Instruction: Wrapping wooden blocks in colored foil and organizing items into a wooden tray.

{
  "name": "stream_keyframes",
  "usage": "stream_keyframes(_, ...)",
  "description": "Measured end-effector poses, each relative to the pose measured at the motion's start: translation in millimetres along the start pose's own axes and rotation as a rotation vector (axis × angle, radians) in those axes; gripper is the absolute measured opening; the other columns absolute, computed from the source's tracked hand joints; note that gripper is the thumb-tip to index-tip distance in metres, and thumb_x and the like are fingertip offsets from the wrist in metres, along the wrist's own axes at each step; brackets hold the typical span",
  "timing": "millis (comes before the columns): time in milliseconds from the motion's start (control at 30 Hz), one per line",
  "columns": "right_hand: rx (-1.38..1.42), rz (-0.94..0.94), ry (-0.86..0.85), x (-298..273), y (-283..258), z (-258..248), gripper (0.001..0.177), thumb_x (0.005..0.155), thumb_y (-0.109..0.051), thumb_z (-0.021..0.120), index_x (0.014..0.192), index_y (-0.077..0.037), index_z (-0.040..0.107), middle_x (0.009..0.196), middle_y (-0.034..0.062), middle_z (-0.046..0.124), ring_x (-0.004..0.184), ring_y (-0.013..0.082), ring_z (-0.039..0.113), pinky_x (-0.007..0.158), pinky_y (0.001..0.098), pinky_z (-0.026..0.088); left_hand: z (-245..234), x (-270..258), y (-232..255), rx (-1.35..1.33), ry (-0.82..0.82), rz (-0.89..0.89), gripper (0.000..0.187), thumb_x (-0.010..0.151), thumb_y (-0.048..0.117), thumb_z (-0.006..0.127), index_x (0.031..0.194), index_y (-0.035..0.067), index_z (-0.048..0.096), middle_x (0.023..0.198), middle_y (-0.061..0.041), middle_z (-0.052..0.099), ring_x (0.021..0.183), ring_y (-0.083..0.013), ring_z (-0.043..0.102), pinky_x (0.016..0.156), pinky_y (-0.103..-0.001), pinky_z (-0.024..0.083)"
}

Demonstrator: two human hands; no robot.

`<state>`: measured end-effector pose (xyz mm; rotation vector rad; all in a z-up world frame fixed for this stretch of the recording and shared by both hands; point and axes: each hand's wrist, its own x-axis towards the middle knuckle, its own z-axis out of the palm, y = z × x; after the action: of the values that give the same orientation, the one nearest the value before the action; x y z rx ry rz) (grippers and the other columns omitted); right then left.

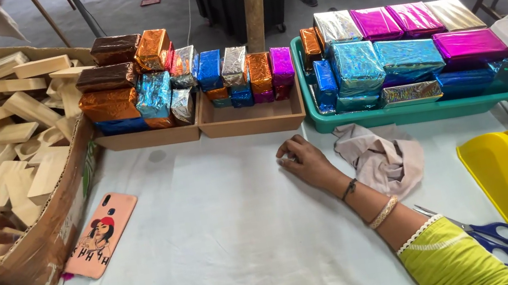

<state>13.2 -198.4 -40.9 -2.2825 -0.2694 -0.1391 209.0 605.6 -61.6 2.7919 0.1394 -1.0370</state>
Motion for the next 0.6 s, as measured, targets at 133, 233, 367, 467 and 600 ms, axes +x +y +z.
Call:
stream_keyframes(133, -0.034, -0.053, 0.008, -3, -1, -2, 0.015, 0.092, -0.02, 0.072, 0.103, -0.011, 0.067, 0.105, 0.0045, 0.055, 0.091, 0.0179, 0.058, 0.081, 0.0322, 0.052, -1, 17, -5, 0.064, 0.094, -0.112, 0.1, 0.06, 0.041, 0.102, 0.146, 0.013, 0.057, 0.143, -0.009, 0.063, 0.135, -0.0227, 0.059, 0.115, -0.038, 0.047)
stream_keyframes(233, -0.017, -0.076, 0.0, -4, -3, -1, 0.015, 0.091, -0.019, 0.072, 0.102, -0.01, 0.067, 0.105, 0.0059, 0.053, 0.091, 0.0205, 0.057, 0.08, 0.0342, 0.053, 3, 12, -10, -0.205, 0.072, 0.027, 0.106, 0.059, 0.036, 0.107, 0.148, 0.014, 0.053, 0.146, -0.011, 0.066, 0.136, -0.0257, 0.058, 0.114, -0.041, 0.045)
stream_keyframes(367, -0.108, -0.114, -0.025, -8, -8, -4, 0.018, 0.09, -0.019, 0.072, 0.105, -0.01, 0.065, 0.105, 0.0076, 0.052, 0.09, 0.0226, 0.057, 0.079, 0.035, 0.052, -5, -44, 26, 0.083, 0.299, -0.11, 0.085, 0.064, 0.057, 0.096, 0.129, 0.011, 0.066, 0.124, -0.014, 0.075, 0.115, -0.0277, 0.071, 0.102, -0.039, 0.055)
stream_keyframes(467, -0.235, -0.279, -0.099, -11, 2, -15, 0.023, 0.09, -0.02, 0.072, 0.109, -0.01, 0.063, 0.11, 0.0096, 0.054, 0.098, 0.0287, 0.056, 0.086, 0.039, 0.05, -5, -62, 32, 0.231, 0.536, -0.176, 0.071, 0.063, 0.055, 0.097, 0.111, 0.008, 0.075, 0.106, -0.018, 0.081, 0.099, -0.0303, 0.078, 0.092, -0.039, 0.06)
stream_keyframes(600, -0.529, -0.299, -0.342, -16, 4, -62, 0.033, 0.09, -0.037, 0.072, 0.114, -0.016, 0.063, 0.116, 0.0052, 0.06, 0.114, 0.029, 0.056, 0.099, 0.0423, 0.045, -8, -30, -3, -0.074, 0.912, -0.019, 0.056, 0.06, 0.029, 0.103, 0.098, 0.001, 0.073, 0.085, -0.024, 0.076, 0.076, -0.0351, 0.076, 0.075, -0.045, 0.06)
